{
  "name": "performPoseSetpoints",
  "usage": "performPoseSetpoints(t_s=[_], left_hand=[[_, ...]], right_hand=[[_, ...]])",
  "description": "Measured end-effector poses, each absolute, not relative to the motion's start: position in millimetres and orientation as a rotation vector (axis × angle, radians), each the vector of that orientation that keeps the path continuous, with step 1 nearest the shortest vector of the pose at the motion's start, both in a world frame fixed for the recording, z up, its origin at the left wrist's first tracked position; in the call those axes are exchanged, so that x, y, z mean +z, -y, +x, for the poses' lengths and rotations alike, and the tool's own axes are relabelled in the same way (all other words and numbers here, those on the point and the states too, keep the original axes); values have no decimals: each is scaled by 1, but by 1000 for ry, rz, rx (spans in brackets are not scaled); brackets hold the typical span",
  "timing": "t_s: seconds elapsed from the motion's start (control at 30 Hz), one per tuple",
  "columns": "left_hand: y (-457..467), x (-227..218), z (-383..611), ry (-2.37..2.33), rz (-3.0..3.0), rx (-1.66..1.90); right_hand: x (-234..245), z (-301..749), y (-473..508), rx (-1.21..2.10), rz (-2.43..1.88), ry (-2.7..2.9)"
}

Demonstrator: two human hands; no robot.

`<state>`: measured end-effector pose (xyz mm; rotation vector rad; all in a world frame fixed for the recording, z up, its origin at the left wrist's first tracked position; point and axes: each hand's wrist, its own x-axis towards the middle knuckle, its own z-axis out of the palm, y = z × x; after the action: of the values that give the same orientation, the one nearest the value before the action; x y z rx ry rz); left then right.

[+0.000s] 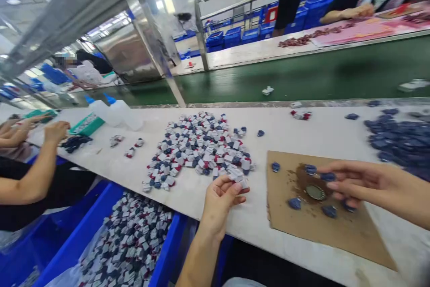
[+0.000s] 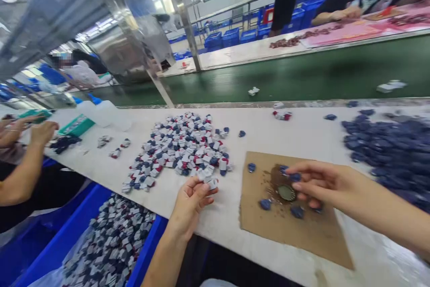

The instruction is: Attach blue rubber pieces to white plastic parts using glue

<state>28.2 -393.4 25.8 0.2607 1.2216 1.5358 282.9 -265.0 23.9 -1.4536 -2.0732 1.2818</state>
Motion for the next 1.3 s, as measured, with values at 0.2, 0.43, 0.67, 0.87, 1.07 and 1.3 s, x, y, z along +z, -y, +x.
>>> performPoseSetpoints(t_s=[0.2, 0.43, 0.67, 0.87, 1.07, 1.3], left_hand=[[392, 16, 46, -1210, 294, 1399], [385, 22, 62, -1154, 339, 1315], [377, 19, 71, -1074, 308, 1309], [382, 26, 79, -951, 269, 1268], [385, 32, 82, -867, 246, 1241], [385, 30, 84, -806, 285, 1260]], right_hand=[[27, 283, 261, 934, -1298, 2335], [0, 284, 273, 720, -1111, 2423], [20, 276, 280, 796, -1036, 2337], [61, 252, 307, 1164, -1077, 1862], [70, 240, 317, 1242, -1019, 1751], [64, 245, 323, 1434, -972, 1732]])
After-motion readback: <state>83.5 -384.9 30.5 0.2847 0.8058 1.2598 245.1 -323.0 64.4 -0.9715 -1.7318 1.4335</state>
